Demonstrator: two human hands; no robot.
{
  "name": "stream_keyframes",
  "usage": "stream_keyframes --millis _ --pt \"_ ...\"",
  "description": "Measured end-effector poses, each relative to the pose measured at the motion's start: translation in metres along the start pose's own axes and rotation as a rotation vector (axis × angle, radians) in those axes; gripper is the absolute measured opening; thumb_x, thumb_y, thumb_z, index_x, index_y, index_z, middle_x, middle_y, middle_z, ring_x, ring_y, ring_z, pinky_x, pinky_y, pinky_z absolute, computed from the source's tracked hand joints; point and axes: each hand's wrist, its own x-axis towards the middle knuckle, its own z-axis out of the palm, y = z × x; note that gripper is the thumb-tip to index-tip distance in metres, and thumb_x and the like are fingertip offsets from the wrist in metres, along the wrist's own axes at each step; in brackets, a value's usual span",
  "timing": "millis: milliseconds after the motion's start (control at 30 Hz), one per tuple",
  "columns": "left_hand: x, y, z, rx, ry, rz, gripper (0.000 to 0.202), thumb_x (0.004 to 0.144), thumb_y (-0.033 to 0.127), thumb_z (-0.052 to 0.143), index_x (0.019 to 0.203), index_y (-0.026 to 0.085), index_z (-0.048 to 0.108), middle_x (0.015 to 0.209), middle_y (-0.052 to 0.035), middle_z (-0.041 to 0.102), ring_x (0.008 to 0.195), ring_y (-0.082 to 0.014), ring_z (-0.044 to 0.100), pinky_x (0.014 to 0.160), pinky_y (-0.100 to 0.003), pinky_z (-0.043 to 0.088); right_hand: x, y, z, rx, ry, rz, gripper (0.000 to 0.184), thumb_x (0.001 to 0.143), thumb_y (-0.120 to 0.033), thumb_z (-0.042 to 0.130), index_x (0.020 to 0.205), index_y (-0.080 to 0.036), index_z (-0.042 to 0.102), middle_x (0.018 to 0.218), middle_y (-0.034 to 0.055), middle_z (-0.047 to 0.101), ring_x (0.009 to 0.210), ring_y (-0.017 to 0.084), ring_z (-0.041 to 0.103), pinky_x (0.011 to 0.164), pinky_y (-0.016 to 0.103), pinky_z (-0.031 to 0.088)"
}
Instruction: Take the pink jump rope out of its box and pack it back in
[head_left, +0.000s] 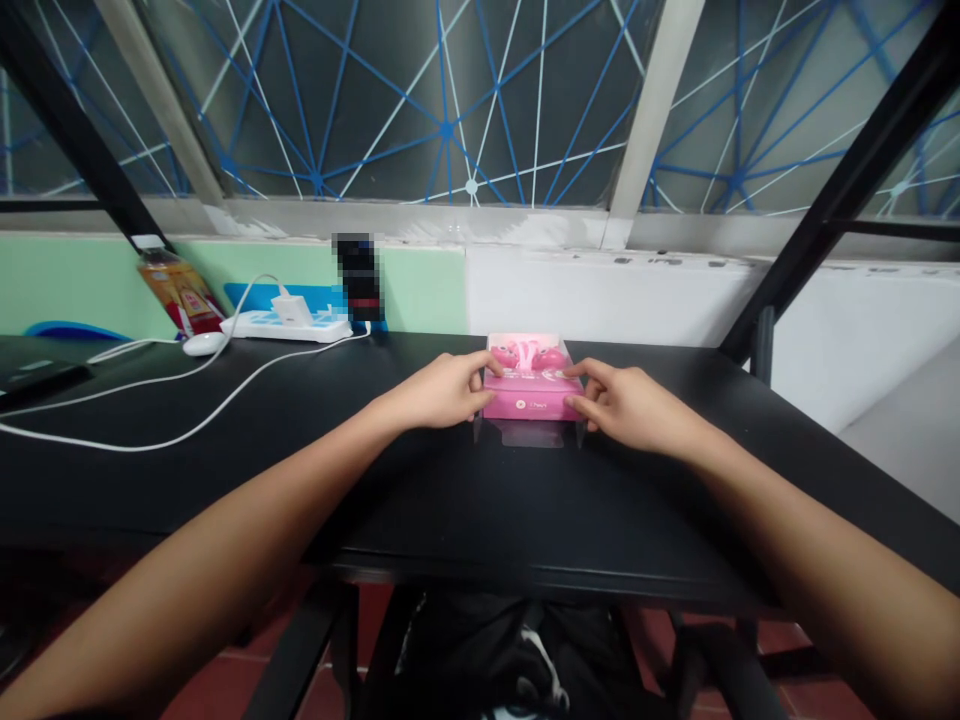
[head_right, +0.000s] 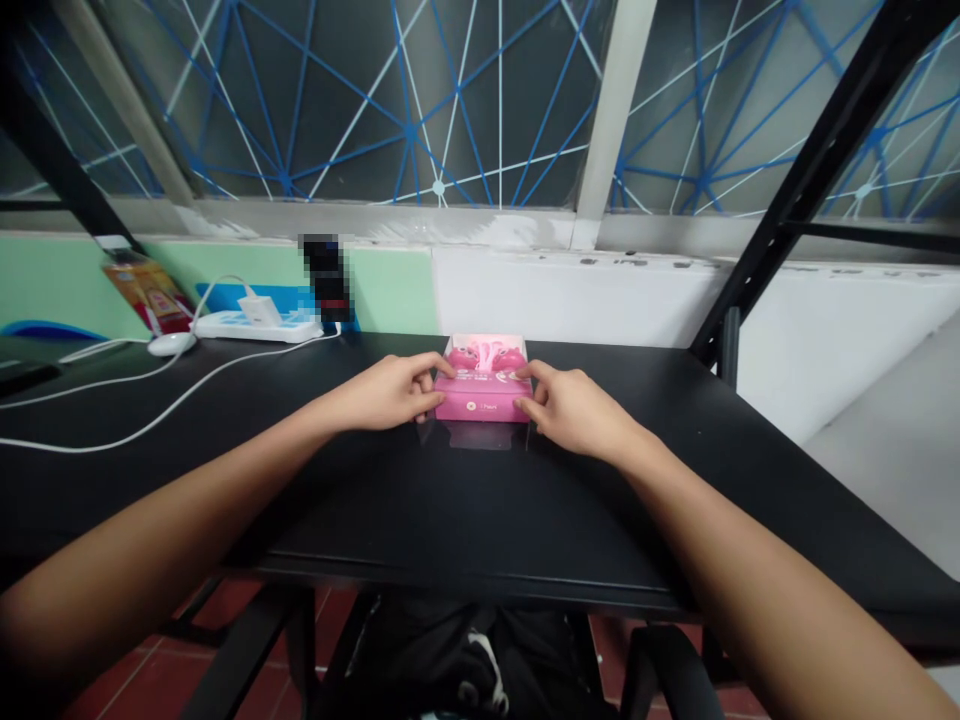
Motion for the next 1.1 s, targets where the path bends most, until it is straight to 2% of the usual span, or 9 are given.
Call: stream_keyframes --millis 167,267,367,533,667,733,833,967,1100 --pt "-0.003 0.009 -0.019 -0.141 -0.135 0.023 0.043 0.082 0.028 0.059 0.123 0.022 0.053 0.079 0.002 0.067 0.066 -0.0138 0.064 0.065 -0.026 0.047 -0.008 0.002 -0.023 0.131 -0.193 -0.084 0.047 0.088 -0.03 0.054 0.134 -0.02 0.047 0.078 0.0002 0.069 0.067 0.017 0.065 0.062 0.029 0.05" --pt "-0.003 0.015 -0.017 0.048 0.019 0.083 0.031 0.083 0.032 0.059 0.113 0.023 0.059 0.074 0.0022 0.062 0.067 -0.0152 0.06 0.068 -0.028 0.047 -0.008 -0.004 -0.021 -0.142 0.04 -0.075 0.036 0.086 -0.036 0.058 0.119 -0.021 0.058 0.077 0.0017 0.064 0.068 0.019 0.061 0.061 0.031 0.048" --pt "-0.005 0.022 -0.012 0.216 0.197 0.134 0.028 0.083 0.03 0.058 0.111 0.024 0.061 0.095 -0.0039 0.06 0.087 -0.0196 0.06 0.08 -0.033 0.048 -0.007 -0.015 -0.015 -0.359 0.225 -0.144 0.029 0.083 -0.036 0.06 0.107 -0.02 0.062 0.097 0.0091 0.059 0.09 0.026 0.06 0.07 0.038 0.052" --pt "-0.012 0.026 -0.011 0.115 0.204 0.215 0.038 0.08 0.026 0.06 0.118 0.024 0.055 0.135 -0.0081 0.045 0.119 -0.0238 0.051 0.102 -0.038 0.042 -0.01 -0.034 -0.014 -0.296 0.184 -0.361 0.016 0.087 -0.02 0.052 0.101 -0.018 0.06 0.117 0.013 0.053 0.105 0.026 0.055 0.086 0.041 0.053" --pt "-0.016 0.023 -0.012 0.055 0.199 0.205 0.036 0.081 0.023 0.058 0.116 0.023 0.053 0.13 -0.0077 0.05 0.114 -0.0227 0.055 0.099 -0.038 0.044 -0.018 -0.041 -0.018 -0.287 0.088 -0.411 0.013 0.089 -0.025 0.054 0.096 -0.02 0.064 0.131 0.0113 0.05 0.123 0.028 0.045 0.101 0.046 0.047" --pt "-0.018 0.022 -0.012 0.053 0.206 0.195 0.035 0.08 0.024 0.059 0.115 0.023 0.053 0.127 -0.007 0.052 0.113 -0.023 0.055 0.098 -0.039 0.045 -0.021 -0.042 -0.018 -0.26 0.03 -0.421 0.026 0.084 -0.036 0.064 0.106 -0.021 0.064 0.143 0.0112 0.043 0.133 0.031 0.036 0.105 0.049 0.043" --pt "-0.02 0.023 -0.012 0.063 0.2 0.187 0.034 0.081 0.026 0.06 0.114 0.023 0.054 0.12 -0.0061 0.053 0.107 -0.0223 0.057 0.094 -0.038 0.045 -0.022 -0.041 -0.019 -0.28 0.006 -0.432 0.039 0.08 -0.037 0.068 0.116 -0.022 0.062 0.145 0.0111 0.042 0.134 0.032 0.035 0.104 0.05 0.045" --pt "-0.022 0.028 -0.013 0.084 0.181 0.173 0.034 0.08 0.031 0.062 0.114 0.024 0.056 0.115 -0.0049 0.053 0.099 -0.0207 0.058 0.091 -0.036 0.046 -0.021 -0.04 -0.018 -0.359 0.033 -0.435 0.024 0.084 -0.029 0.064 0.107 -0.022 0.065 0.139 0.0107 0.049 0.126 0.031 0.044 0.097 0.049 0.05" --pt "-0.023 0.03 -0.012 0.085 0.181 0.172 0.035 0.081 0.032 0.062 0.114 0.025 0.056 0.114 -0.0044 0.053 0.096 -0.02 0.058 0.09 -0.036 0.046 -0.022 -0.043 -0.016 -0.341 0.023 -0.424 0.041 0.08 -0.047 0.069 0.111 -0.022 0.064 0.141 0.0133 0.046 0.129 0.035 0.04 0.093 0.051 0.052"
